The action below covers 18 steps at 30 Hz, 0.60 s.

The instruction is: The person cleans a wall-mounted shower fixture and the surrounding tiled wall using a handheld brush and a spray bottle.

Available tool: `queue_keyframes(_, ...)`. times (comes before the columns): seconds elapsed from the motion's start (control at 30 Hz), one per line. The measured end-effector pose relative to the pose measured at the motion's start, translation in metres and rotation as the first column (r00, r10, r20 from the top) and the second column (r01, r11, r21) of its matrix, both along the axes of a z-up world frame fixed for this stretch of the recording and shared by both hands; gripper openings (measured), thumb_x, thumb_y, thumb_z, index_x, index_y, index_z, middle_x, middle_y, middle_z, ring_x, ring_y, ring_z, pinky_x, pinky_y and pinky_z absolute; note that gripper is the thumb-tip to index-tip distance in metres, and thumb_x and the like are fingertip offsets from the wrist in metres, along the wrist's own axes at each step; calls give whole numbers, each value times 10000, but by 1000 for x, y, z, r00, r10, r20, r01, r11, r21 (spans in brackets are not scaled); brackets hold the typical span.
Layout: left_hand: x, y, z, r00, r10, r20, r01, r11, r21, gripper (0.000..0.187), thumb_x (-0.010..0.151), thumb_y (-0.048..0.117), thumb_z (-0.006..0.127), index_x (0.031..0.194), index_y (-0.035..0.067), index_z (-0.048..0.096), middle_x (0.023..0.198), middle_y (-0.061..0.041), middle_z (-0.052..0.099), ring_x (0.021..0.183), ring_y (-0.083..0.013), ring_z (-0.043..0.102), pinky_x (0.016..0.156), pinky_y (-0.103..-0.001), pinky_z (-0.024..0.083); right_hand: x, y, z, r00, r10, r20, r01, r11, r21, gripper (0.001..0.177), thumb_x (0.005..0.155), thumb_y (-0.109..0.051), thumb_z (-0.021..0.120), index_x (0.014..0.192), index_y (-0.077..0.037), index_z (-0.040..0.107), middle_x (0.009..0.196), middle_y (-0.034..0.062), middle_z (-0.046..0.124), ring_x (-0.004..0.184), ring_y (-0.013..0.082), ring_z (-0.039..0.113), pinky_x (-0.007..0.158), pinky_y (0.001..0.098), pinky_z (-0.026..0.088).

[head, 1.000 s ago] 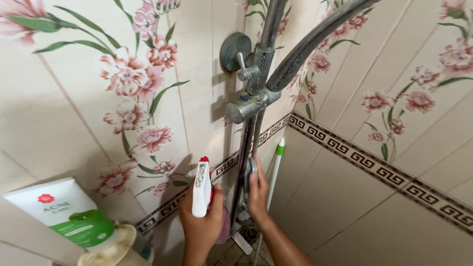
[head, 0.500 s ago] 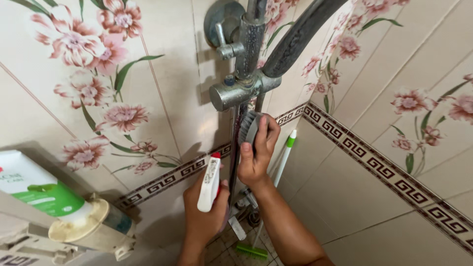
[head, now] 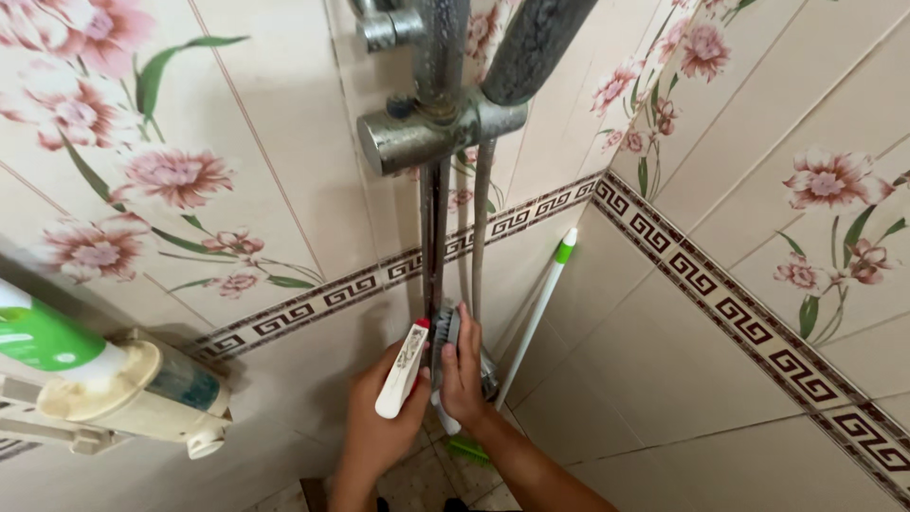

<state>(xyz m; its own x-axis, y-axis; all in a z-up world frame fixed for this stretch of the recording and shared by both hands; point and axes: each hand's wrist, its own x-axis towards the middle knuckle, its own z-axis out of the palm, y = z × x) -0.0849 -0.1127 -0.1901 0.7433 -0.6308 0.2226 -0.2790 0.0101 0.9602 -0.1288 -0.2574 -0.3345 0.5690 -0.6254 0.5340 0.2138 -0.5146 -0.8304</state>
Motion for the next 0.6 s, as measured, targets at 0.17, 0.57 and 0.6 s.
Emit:
queue_keyframes(0.17, -4, 4, -11, 1000, -4, 26, 3, 999, 32, 363, 794, 31, 703, 1157, 6, 711, 742, -60, 740, 649, -69, 689, 621, -258, 563, 0, 3, 11, 1000, 1, 12, 0, 1000, -24, 606, 1114, -231, 323, 1616, 72, 167, 1527, 244, 336, 1410, 362, 387, 1197, 439, 261)
queue_keyframes(0.57, 4, 26, -18, 986, 152, 73, -146, 986, -86, 421, 809, 14, 672, 1229, 9, 691, 800, -26, 713, 699, -76, 647, 674, -261, 551, 36, -22, 101, 907, -102, 408, 326, 784, -529, 588, 1007, -128, 682, 1541, -263, 477, 1511, 204, 341, 1365, 387, 430, 1152, 472, 417)
queue_keyframes(0.6, 5, 28, -17, 986, 167, 24, -166, 986, -36, 415, 823, 26, 676, 1237, 22, 702, 751, -39, 697, 656, -84, 623, 642, -269, 540, 40, -24, 96, 898, -93, 429, 343, 758, -555, 586, 986, -114, 715, 1507, -301, 521, 1492, 193, 351, 1349, 386, 437, 1129, 475, 440)
